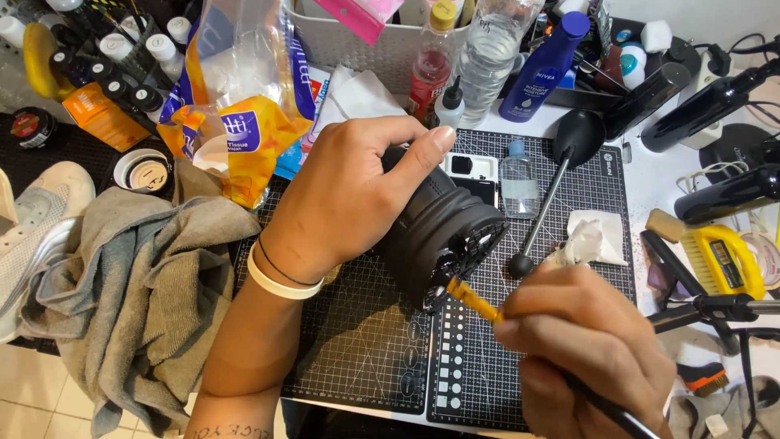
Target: Applying black paint to the sole of a sneaker using a paintbrush at a workbench.
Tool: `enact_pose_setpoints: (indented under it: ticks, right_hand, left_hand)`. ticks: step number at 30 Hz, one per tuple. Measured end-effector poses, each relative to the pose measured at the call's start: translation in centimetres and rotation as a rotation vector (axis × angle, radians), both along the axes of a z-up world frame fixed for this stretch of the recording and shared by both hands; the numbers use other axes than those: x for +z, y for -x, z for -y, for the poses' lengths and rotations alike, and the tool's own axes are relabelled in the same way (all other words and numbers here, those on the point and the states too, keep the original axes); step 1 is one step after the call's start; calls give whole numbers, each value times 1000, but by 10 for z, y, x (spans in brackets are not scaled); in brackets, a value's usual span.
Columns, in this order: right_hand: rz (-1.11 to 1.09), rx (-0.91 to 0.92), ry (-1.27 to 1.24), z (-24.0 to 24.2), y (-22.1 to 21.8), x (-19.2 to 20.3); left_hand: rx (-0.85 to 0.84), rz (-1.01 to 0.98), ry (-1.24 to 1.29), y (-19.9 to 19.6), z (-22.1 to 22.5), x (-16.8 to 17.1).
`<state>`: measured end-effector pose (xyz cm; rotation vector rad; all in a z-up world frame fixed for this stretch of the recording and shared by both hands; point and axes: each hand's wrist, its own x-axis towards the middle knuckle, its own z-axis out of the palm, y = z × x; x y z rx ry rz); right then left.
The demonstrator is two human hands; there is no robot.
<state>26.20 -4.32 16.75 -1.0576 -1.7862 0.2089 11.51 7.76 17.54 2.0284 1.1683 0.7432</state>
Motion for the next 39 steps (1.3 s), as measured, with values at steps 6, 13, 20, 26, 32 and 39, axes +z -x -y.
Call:
enact_pose_setpoints:
  ticks: [6, 13, 20, 26, 32, 39]
  right_hand:
    - [56, -156, -102, 0, 0, -9]
    - [18, -81, -18, 8, 5, -5]
    - [54, 121, 74, 3, 6, 9]
    - [-74, -89, -58, 8, -1, -12]
    - [85, 248, -3, 0, -1, 2]
    - [107, -78, -91, 0, -11, -5]
  left_hand:
    - [7, -6, -25, 1, -1, -2]
    - [-14, 2, -37, 0, 0, -2]
    - [-11, 13, -47, 1, 0, -3]
    - [-27, 35, -57, 0, 1, -2]
    - [-9, 13, -50, 1, 2, -2]
    - [-15, 5, -36, -2, 3, 0]
